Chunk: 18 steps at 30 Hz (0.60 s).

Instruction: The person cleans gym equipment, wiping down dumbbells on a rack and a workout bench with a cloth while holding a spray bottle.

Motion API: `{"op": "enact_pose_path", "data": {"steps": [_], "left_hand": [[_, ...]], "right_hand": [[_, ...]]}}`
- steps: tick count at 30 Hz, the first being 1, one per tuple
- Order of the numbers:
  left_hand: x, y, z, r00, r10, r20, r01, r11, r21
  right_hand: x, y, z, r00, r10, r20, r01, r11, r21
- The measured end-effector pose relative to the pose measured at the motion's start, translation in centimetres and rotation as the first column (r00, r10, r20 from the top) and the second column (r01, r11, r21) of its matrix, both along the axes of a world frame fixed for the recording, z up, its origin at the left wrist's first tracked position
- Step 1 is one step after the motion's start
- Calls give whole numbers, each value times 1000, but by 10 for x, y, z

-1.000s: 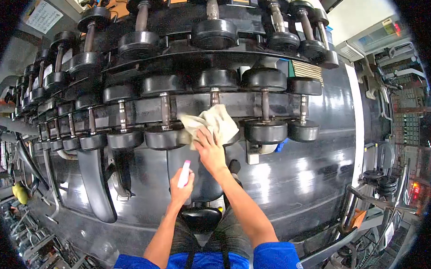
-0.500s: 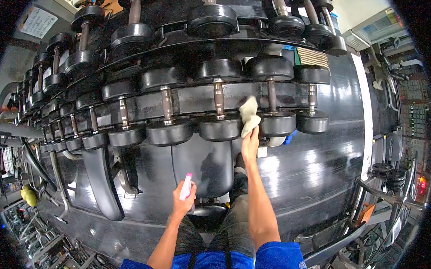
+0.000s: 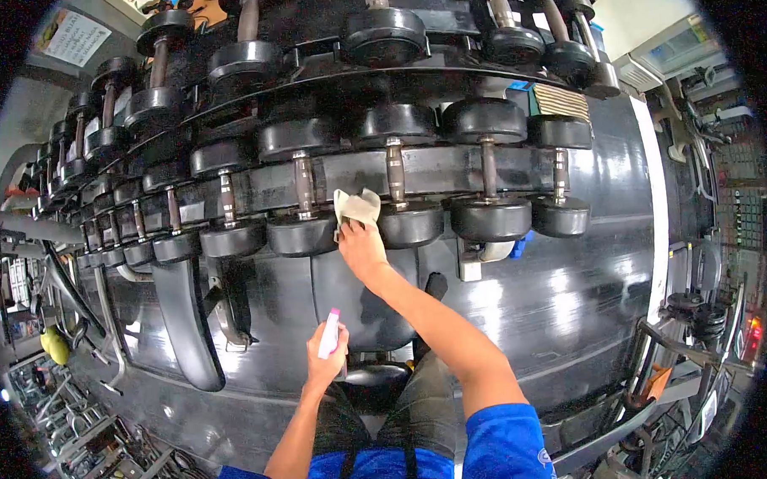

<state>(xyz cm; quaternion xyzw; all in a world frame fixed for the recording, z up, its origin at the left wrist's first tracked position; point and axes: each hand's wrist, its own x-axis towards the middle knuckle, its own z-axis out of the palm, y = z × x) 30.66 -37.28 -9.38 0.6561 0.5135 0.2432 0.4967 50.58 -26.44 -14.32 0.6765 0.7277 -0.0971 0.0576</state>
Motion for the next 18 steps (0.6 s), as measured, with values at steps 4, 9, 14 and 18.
{"op": "enact_pose_path", "data": {"steps": [4, 9, 14, 18], "left_hand": [[2, 0, 6, 1000, 5, -4, -6, 999, -50], [2, 2, 14, 1000, 9, -19, -10, 996, -88], [-5, -3, 17, 1000, -13, 3, 13, 996, -92], [-8, -2, 35, 1000, 31, -6, -31, 985, -169]], "right_hand": [[9, -7, 8, 991, 63, 116, -72, 994, 79], [47, -42, 24, 944, 89, -318, 29, 937, 347], [38, -114, 32, 542, -272, -795, 633, 755, 173], [16, -167, -95, -662, -311, -682, 678, 140, -722]]}}
